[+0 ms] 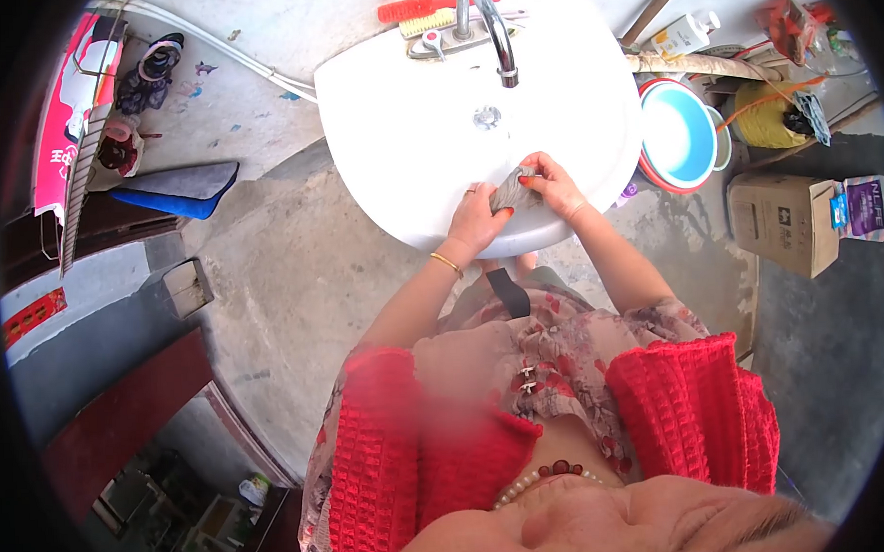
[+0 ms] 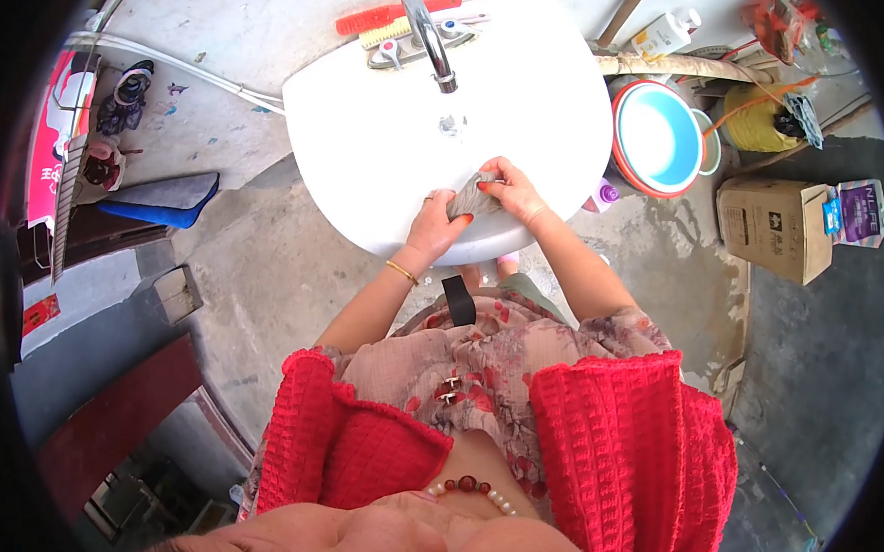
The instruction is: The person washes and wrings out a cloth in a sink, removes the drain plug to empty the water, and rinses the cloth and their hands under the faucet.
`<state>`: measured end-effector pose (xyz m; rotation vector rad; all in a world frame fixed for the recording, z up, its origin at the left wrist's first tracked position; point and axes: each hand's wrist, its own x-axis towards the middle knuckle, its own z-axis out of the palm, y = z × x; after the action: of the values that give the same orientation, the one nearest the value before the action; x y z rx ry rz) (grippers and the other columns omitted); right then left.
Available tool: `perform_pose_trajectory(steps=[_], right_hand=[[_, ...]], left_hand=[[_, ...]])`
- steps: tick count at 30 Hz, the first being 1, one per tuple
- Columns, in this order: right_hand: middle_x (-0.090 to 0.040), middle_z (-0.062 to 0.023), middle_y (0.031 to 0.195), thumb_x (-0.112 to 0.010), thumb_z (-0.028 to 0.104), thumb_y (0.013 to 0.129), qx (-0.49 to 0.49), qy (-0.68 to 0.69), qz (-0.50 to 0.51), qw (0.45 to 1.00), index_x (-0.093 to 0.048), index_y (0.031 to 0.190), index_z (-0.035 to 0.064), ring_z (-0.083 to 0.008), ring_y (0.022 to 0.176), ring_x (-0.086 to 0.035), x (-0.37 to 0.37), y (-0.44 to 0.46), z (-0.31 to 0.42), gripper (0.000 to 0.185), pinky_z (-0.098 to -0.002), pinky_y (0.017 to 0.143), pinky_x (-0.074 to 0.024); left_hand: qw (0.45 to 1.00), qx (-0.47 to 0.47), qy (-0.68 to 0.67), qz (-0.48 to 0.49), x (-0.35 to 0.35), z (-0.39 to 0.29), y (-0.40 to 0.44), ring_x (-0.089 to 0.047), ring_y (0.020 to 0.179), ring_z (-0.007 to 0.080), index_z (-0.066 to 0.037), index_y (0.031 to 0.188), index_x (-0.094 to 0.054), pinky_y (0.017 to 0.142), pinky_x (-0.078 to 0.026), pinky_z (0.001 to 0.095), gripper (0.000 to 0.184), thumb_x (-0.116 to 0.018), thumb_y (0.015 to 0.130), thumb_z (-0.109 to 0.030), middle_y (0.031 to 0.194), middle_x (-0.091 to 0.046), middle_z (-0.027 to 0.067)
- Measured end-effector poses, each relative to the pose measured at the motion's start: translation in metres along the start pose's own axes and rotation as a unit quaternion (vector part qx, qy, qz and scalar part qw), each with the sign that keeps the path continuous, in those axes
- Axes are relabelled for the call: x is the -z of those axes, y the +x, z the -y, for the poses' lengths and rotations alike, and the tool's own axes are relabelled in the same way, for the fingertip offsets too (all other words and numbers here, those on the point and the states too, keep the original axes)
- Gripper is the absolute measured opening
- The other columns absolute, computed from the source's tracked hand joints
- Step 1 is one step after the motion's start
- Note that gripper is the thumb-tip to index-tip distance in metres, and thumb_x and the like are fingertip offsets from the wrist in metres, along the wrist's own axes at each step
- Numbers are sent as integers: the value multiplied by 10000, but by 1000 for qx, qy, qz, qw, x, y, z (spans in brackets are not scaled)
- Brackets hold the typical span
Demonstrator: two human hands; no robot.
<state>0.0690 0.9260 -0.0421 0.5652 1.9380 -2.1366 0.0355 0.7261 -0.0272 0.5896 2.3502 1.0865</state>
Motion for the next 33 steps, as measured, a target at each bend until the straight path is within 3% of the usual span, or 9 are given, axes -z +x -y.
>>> perform_pose_trajectory(steps=[2, 8, 11, 15, 17, 22, 26, 30, 33], right_hand=[[-592, -15, 921, -575, -12, 816, 2, 19, 10, 1000, -548, 1072, 80, -112, 854, -537, 1, 0, 2, 274, -242, 767, -443], [-617, -34, 903, -583, -21, 805, 11, 116, 18, 993, -549, 1098, 81, -115, 849, -559, -7, 4, 1, 312, -241, 770, -442], [-608, -21, 879, -571, -37, 797, -14, 140, 25, 990, -546, 1116, 77, -105, 845, -556, -11, 0, 13, 339, -235, 782, -431], [-599, -14, 849, -571, -44, 779, -15, 164, 40, 986, -535, 1140, 74, -105, 808, -555, -30, 14, 10, 381, -236, 775, -432], [-588, -9, 840, -567, -50, 766, 5, 114, 48, 992, -528, 1149, 70, -108, 785, -554, -30, 16, 9, 403, -241, 774, -438], [-557, -12, 848, -569, -46, 731, 56, -59, 84, 993, -517, 1158, 71, -117, 800, -548, -22, 19, 33, 445, -259, 761, -450], [-542, -74, 867, -589, 13, 710, 124, -284, 102, 945, -563, 1082, 80, -210, 823, -554, -17, 17, 76, 379, -331, 757, -455], [-538, -145, 930, -629, 91, 721, 155, -421, 125, 885, -604, 957, 58, -306, 902, -549, -12, 19, 105, 240, -393, 802, -450], [-529, -97, 904, -636, 70, 721, 169, -405, 118, 891, -611, 925, 45, -220, 857, -527, -8, 17, 113, 207, -318, 795, -436]], left_hand=[[997, -66, 4, -44, -1, 7, 1, -529, 1058, 335, -33, 1116, -535, 902, -443, 403, 435, -653, 792, -299, 1114, -545, 183], [986, 58, -156, -21, 7, 22, 5, -592, 920, 315, -23, 1022, -619, 823, -467, 368, 256, -576, 859, -217, 985, -627, 163], [976, 78, -184, -83, 7, 28, 4, -610, 851, 294, -20, 991, -649, 790, -471, 352, 247, -559, 877, -219, 913, -646, 165], [968, 40, -173, -179, 13, 48, 8, -597, 891, 266, -25, 995, -668, 828, -459, 333, 237, -588, 866, -208, 948, -640, 146], [961, -3, -131, -244, 18, 50, 7, -588, 911, 257, -30, 993, -676, 847, -451, 325, 226, -603, 857, -195, 960, -637, 135], [937, 71, -279, -195, 40, 45, -1, -566, 908, 181, -6, 970, -672, 840, -436, 284, 210, -609, 870, -180, 947, -633, 91], [895, 83, -405, -167, 68, 16, -1, -531, 885, 84, -6, 938, -650, 826, -416, 232, 168, -594, 896, -158, 901, -625, 8], [886, 43, -415, -203, 93, -13, 1, -498, 785, 71, -14, 900, -626, 741, -414, 214, 140, -589, 891, -149, 805, -594, -18], [888, 39, -411, -202, 108, -28, -1, -481, 758, 74, -21, 880, -621, 724, -408, 220, 137, -587, 896, -153, 782, -574, -22]])
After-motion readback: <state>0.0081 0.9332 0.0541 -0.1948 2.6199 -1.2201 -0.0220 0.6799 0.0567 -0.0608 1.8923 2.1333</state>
